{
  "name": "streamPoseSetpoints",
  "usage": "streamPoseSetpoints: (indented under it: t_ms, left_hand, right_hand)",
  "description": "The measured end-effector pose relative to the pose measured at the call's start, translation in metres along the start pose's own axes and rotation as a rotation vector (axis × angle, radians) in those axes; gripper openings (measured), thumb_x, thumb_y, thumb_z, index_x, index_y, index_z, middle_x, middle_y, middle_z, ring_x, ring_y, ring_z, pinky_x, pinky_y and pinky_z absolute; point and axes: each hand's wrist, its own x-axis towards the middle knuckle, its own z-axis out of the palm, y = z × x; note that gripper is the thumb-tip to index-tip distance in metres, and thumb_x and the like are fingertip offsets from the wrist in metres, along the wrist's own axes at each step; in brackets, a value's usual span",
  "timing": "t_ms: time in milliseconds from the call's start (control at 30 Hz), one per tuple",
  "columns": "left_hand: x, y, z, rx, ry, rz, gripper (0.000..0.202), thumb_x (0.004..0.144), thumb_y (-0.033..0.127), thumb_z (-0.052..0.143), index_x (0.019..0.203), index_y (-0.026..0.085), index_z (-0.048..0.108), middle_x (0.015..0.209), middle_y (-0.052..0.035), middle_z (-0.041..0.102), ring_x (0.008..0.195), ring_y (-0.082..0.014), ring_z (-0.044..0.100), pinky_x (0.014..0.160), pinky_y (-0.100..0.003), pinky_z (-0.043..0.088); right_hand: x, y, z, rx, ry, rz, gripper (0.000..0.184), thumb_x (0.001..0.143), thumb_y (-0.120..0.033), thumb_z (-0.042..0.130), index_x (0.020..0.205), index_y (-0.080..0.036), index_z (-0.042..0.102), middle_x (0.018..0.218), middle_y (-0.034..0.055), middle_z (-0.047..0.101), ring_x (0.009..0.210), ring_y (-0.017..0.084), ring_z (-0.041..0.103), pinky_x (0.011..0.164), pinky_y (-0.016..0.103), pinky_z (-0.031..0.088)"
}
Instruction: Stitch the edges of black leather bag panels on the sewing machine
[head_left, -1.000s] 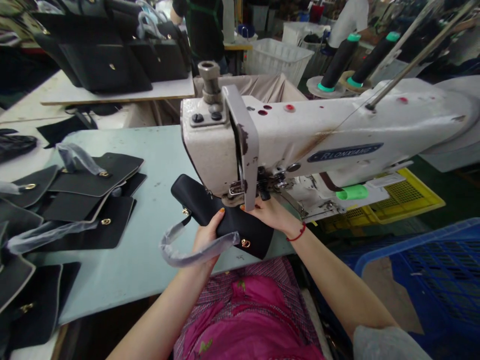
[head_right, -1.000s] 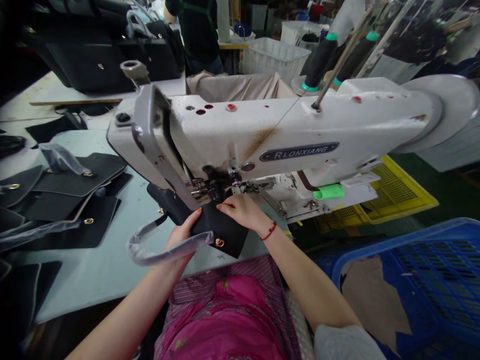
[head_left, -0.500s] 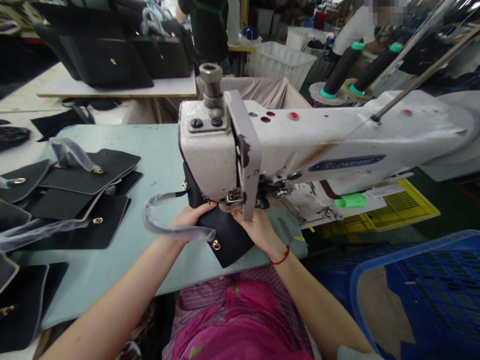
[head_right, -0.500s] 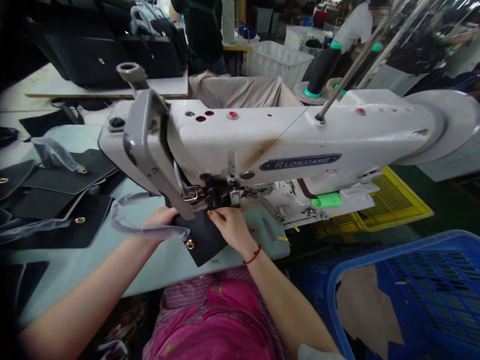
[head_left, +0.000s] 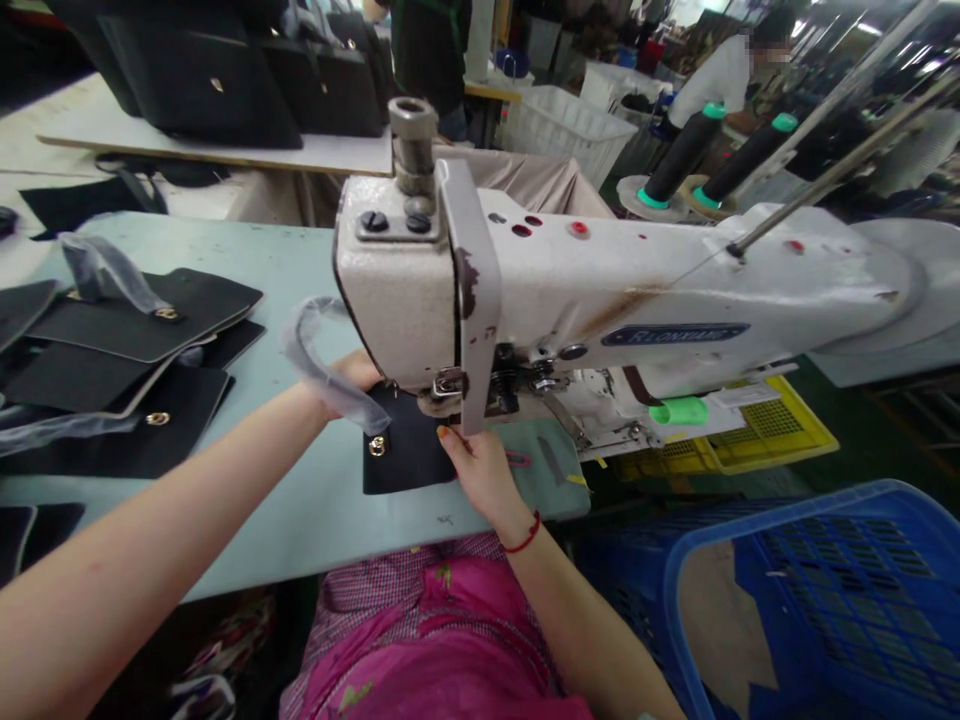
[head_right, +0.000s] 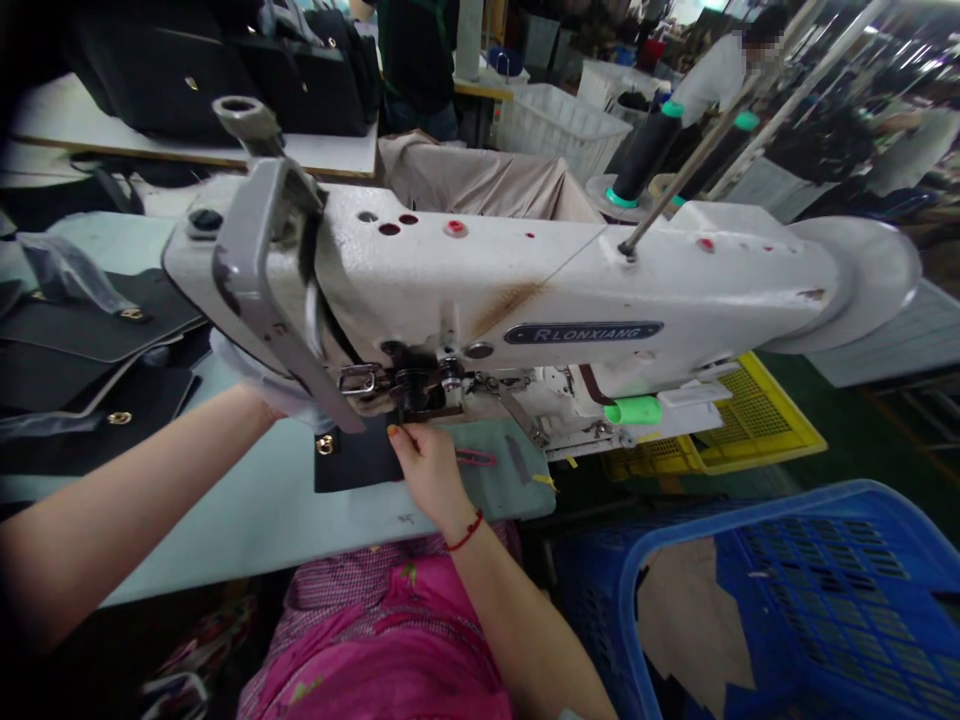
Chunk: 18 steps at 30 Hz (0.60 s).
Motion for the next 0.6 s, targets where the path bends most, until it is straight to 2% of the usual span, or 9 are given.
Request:
streamPoseSetpoints:
  t_ms: [67,167,233,333,400,433,500,600]
  left_hand:
    - [0.005,-0.006,-0.009,0.049,-0.046,-0.085,0.026,0.084,0.018,0.064,0.103,0.001,0.068,0.094,-0.0067,0.074,0.113,-0.0294,0.061,0.093,-0.045,0.047]
    - [0.007,-0.025,-0.035,0.074,-0.1,-0.17,0.028,0.081,0.016,0.067,0.105,0.002,0.068,0.088,-0.0067,0.077,0.095,-0.0243,0.068,0.087,-0.038,0.052]
    - [-0.003,-0.045,-0.055,0.008,-0.072,-0.179,0.028,0.086,0.023,0.064,0.109,0.009,0.069,0.091,-0.0044,0.078,0.094,-0.0221,0.069,0.086,-0.036,0.053]
    - [-0.043,-0.082,-0.072,-0.136,0.036,-0.156,0.032,0.095,0.043,0.046,0.11,0.028,0.07,0.095,0.0034,0.078,0.1,-0.0183,0.069,0.087,-0.032,0.054]
    - [-0.078,-0.109,-0.068,-0.336,0.124,-0.094,0.033,0.09,0.056,0.05,0.105,0.036,0.072,0.1,0.0052,0.077,0.102,-0.0183,0.069,0.084,-0.03,0.056]
    - [-0.094,-0.121,-0.061,-0.424,0.129,-0.019,0.036,0.084,0.063,0.055,0.105,0.038,0.072,0.106,0.0041,0.076,0.105,-0.02,0.068,0.084,-0.03,0.057]
    - [-0.117,-0.138,-0.04,-0.511,-0.021,0.015,0.048,0.069,0.063,0.073,0.11,0.038,0.071,0.118,-0.0005,0.072,0.115,-0.0272,0.063,0.091,-0.038,0.056]
    - [-0.124,-0.143,-0.005,-0.515,-0.076,0.013,0.049,0.066,0.057,0.078,0.105,0.028,0.073,0.112,-0.0069,0.074,0.113,-0.0288,0.064,0.095,-0.04,0.053]
  right_hand:
    - [-0.01,0.003,0.002,0.136,-0.08,0.063,0.037,0.092,-0.048,0.05,0.074,-0.016,0.057,0.067,-0.0006,0.053,0.054,0.011,0.055,0.048,0.021,0.042]
    - [-0.025,0.006,0.006,0.319,-0.166,0.146,0.034,0.091,-0.051,0.051,0.094,-0.018,0.059,0.08,0.0023,0.062,0.062,0.014,0.067,0.047,0.019,0.048]
    - [-0.032,0.007,0.007,0.39,-0.177,0.16,0.036,0.09,-0.053,0.052,0.094,-0.018,0.057,0.077,0.0028,0.064,0.068,0.017,0.071,0.048,0.019,0.05]
    - [-0.037,0.007,0.007,0.523,-0.201,0.165,0.037,0.089,-0.054,0.056,0.088,-0.018,0.051,0.073,0.0021,0.064,0.069,0.018,0.072,0.048,0.018,0.05]
    - [-0.037,0.006,0.005,0.61,-0.229,0.175,0.037,0.088,-0.054,0.059,0.085,-0.018,0.049,0.072,0.0019,0.065,0.069,0.018,0.073,0.049,0.017,0.051]
    - [-0.037,0.006,0.005,0.644,-0.243,0.181,0.037,0.087,-0.054,0.059,0.085,-0.018,0.049,0.073,0.0021,0.065,0.069,0.018,0.073,0.05,0.017,0.051]
    - [-0.036,0.005,0.004,0.686,-0.267,0.193,0.037,0.087,-0.053,0.06,0.085,-0.018,0.05,0.073,0.0029,0.067,0.069,0.017,0.073,0.051,0.017,0.051]
    - [-0.036,0.004,0.005,0.693,-0.266,0.198,0.036,0.087,-0.052,0.06,0.089,-0.017,0.053,0.077,0.0045,0.07,0.068,0.016,0.072,0.051,0.017,0.051]
